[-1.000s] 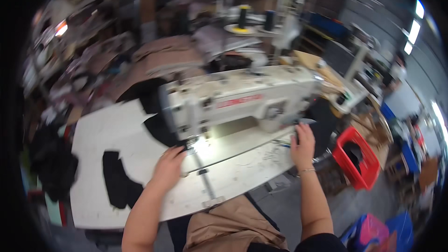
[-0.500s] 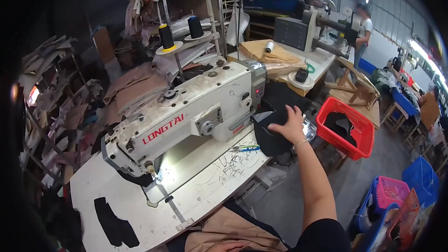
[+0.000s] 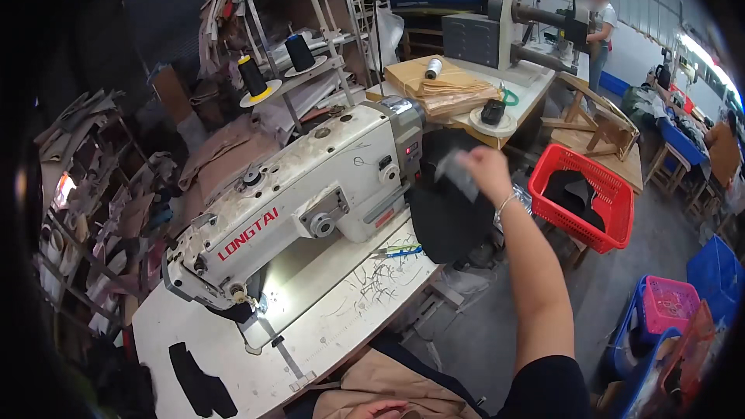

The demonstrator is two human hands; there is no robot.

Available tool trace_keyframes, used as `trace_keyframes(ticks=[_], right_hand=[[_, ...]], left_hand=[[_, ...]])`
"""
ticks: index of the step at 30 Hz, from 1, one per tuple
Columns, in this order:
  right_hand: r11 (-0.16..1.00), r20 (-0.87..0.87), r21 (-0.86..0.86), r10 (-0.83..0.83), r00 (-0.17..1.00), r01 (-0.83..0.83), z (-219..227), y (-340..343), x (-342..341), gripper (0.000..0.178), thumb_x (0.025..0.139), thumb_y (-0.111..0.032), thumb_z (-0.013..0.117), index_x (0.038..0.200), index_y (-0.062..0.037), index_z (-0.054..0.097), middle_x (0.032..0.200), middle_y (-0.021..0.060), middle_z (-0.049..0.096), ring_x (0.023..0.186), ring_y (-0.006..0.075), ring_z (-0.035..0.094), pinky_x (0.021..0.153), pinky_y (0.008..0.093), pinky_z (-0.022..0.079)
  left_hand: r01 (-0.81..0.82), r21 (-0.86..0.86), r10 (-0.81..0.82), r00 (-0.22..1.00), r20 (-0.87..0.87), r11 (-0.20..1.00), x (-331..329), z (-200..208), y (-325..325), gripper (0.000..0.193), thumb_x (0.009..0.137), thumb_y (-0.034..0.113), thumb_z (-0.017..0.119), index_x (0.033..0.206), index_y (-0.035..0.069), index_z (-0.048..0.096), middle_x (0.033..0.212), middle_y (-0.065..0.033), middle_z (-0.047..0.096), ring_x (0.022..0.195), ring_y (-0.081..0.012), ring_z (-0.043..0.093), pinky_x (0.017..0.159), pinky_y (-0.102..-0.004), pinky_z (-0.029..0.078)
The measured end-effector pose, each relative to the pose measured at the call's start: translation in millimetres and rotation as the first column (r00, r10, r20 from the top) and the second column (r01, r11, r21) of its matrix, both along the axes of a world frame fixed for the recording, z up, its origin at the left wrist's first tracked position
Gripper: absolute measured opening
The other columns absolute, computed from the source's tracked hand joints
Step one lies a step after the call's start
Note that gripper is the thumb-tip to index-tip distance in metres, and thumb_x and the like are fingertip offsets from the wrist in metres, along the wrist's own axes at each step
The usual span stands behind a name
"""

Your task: Stitching together black fabric components of a shoe using an industrial sewing machine.

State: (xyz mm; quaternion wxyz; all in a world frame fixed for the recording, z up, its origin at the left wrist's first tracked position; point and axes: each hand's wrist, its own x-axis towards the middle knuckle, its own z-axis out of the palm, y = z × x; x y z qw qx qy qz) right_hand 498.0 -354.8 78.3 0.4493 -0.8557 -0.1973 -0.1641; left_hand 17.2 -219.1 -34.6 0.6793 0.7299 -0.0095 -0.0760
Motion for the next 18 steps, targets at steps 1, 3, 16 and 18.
trace_keyframes(ticks=[1, 3, 16, 18], right_hand=[[0.983, 0.055, 0.14, -0.123, 0.991, 0.115, 2.4, -8.1, 23.7, 0.038, 0.079, -0.036, 0.071, 0.086, 0.0014, 0.07, 0.075, 0.0189, 0.067, 0.072, 0.0267, 0.068, 0.068, 0.0363, 0.051], [0.865, 0.121, 0.427, -0.342, 0.932, 0.262, 28.5, -19.3, 45.0, 0.04, 0.082, -0.036, 0.068, 0.085, 0.0037, 0.069, 0.073, 0.0157, 0.067, 0.067, 0.0208, 0.065, 0.066, 0.034, 0.049], [0.812, 0.065, 0.394, 0.442, 0.894, -0.43, -34.3, 37.3, -265.2, 0.016, 0.074, -0.001, 0.074, 0.089, -0.0001, 0.067, 0.077, 0.0069, 0.065, 0.068, 0.0106, 0.062, 0.061, 0.025, 0.05], [0.723, -0.149, 0.638, 0.453, 0.879, -0.264, -53.8, 52.5, -270.2, 0.02, 0.082, -0.002, 0.069, 0.1, 0.0017, 0.063, 0.083, 0.0046, 0.066, 0.074, 0.0071, 0.06, 0.065, 0.0229, 0.05]], left_hand=[[0.01, 0.029, -0.01, 1.0, 0.002, 1.0, 0.9, -1.0, -1.9, 0.024, 0.092, 0.007, 0.055, 0.115, -0.001, 0.059, 0.11, -0.0101, 0.064, 0.105, -0.0193, 0.059, 0.089, -0.0303, 0.046], [-0.002, 0.004, 0.002, 1.0, -0.009, 1.0, -0.3, 0.1, -6.7, 0.024, 0.091, 0.007, 0.056, 0.114, -0.001, 0.06, 0.108, -0.0113, 0.065, 0.102, -0.0209, 0.06, 0.088, -0.0312, 0.047], [-0.406, -0.09, 0.405, 0.914, -0.028, 0.909, 125.6, 81.8, 3.3, 0.049, 0.089, 0.018, 0.066, 0.131, 0.002, 0.045, 0.108, -0.0067, 0.062, 0.095, -0.0134, 0.059, 0.08, -0.0268, 0.048], [-0.529, -0.164, 0.537, 0.844, 0.005, 0.833, 135.7, 64.1, -4.2, 0.035, 0.091, 0.019, 0.063, 0.12, 0.003, 0.053, 0.097, -0.0026, 0.061, 0.083, -0.0106, 0.058, 0.072, -0.0244, 0.047]])
